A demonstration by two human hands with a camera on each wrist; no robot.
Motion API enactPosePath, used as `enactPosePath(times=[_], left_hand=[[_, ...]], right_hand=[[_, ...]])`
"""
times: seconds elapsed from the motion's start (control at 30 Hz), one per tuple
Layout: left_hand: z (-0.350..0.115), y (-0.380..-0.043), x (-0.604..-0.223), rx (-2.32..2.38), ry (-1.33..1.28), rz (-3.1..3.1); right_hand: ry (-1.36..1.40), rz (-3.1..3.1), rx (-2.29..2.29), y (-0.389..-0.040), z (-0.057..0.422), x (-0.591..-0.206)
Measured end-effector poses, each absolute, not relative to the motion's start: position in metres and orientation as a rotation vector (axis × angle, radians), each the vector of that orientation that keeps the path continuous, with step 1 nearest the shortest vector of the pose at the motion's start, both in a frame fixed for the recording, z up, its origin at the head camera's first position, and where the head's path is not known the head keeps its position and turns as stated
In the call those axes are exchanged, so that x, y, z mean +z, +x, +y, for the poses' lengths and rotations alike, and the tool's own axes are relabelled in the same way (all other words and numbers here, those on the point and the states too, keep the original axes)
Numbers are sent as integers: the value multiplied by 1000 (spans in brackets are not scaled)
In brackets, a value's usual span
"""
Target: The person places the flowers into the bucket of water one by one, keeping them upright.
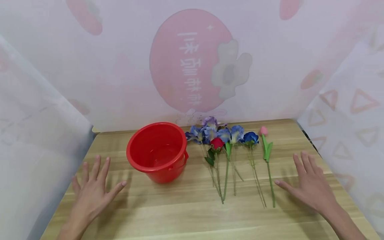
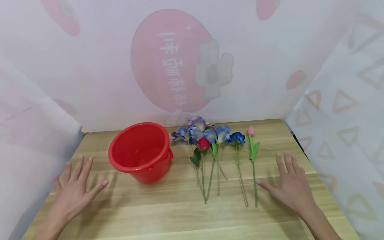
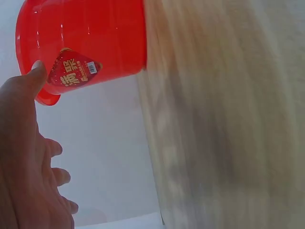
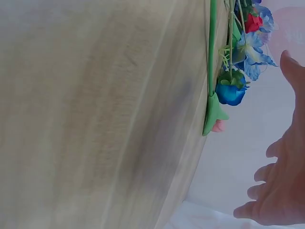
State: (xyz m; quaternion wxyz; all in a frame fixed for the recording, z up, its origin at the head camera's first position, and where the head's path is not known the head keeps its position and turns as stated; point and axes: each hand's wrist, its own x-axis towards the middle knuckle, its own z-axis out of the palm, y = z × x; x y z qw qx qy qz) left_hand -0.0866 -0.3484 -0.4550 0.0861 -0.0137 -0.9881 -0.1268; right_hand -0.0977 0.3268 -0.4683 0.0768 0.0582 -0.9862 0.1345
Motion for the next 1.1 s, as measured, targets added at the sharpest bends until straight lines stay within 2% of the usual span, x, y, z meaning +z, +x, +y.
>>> enactPosePath(times=[0.3,0.57,0.8,1.1], left_hand=[[-339,-100,-441,-605,-192,-2728],[-322,-113,-429,-798,-155,-2564],[-308,-124,-429,-835,-236,-2377],[-301,-129,-433,-1066,-106,-2402]], right_hand=[[180,-2941,638,-117,317,-457],[157,-2928,772,-131,304,-460],[104,-2862,996,-146,299,-467],[2,-2854,1221,-160,291,-469]])
